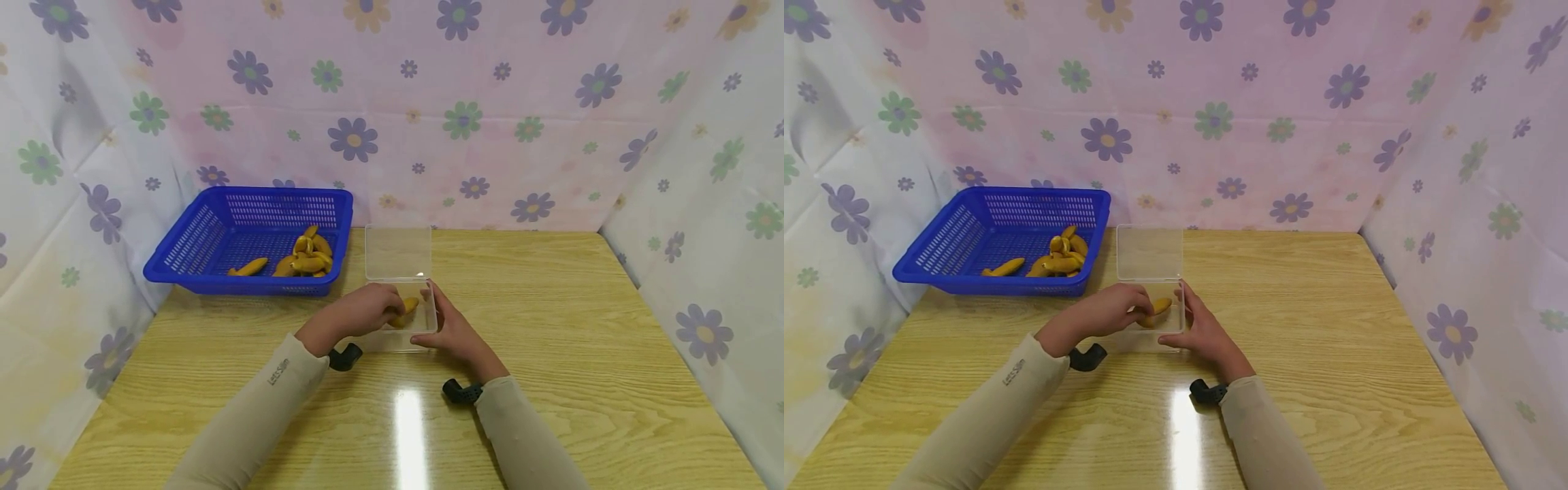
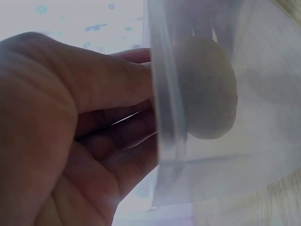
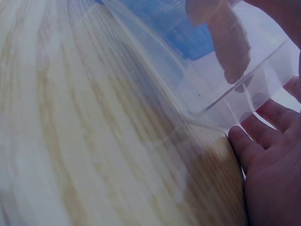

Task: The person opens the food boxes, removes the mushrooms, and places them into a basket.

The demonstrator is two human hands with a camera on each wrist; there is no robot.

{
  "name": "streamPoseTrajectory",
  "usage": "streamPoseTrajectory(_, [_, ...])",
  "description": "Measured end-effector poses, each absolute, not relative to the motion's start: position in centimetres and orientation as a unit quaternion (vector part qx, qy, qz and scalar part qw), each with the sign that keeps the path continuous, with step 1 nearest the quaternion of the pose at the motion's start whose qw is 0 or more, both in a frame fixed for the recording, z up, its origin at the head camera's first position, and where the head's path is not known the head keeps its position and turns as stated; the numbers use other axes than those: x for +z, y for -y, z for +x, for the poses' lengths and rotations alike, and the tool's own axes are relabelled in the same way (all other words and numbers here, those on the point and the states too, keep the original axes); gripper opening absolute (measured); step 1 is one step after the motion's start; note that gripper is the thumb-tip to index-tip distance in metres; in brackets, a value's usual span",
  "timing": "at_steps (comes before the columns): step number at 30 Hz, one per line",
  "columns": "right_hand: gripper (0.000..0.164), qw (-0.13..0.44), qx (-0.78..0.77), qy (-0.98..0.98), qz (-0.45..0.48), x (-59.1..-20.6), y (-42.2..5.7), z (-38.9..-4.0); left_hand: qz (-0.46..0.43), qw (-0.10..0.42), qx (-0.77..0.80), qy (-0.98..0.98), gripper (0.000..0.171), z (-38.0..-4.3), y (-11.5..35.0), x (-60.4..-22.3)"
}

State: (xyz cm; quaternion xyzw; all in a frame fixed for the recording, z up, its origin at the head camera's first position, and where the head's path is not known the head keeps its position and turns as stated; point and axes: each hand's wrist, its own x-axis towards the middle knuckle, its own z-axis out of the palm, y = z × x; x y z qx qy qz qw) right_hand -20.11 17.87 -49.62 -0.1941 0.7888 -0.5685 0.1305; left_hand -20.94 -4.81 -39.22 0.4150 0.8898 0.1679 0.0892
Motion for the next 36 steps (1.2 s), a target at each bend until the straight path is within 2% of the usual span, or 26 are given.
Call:
streamPoseTrajectory(11, [0.114,0.146,-0.562,-0.791,-0.195,-46.7,-17.6,-18.8,0.411,0.062,0.170,-0.893,0.017,-19.9,5.7,-38.0])
streamPoseTrajectory(16, [0.113,0.150,-0.567,-0.787,-0.191,-46.5,-17.6,-18.6,0.406,0.056,0.174,-0.895,0.018,-19.5,6.2,-37.6])
streamPoseTrajectory(27, [0.115,0.147,-0.572,-0.785,-0.189,-46.7,-17.5,-18.8,0.384,0.036,0.205,-0.900,0.018,-18.4,7.7,-36.0])
streamPoseTrajectory(36, [0.118,0.137,-0.573,-0.786,-0.186,-49.8,-17.6,-20.2,0.367,-0.010,0.216,-0.905,0.017,-18.4,9.9,-35.0])
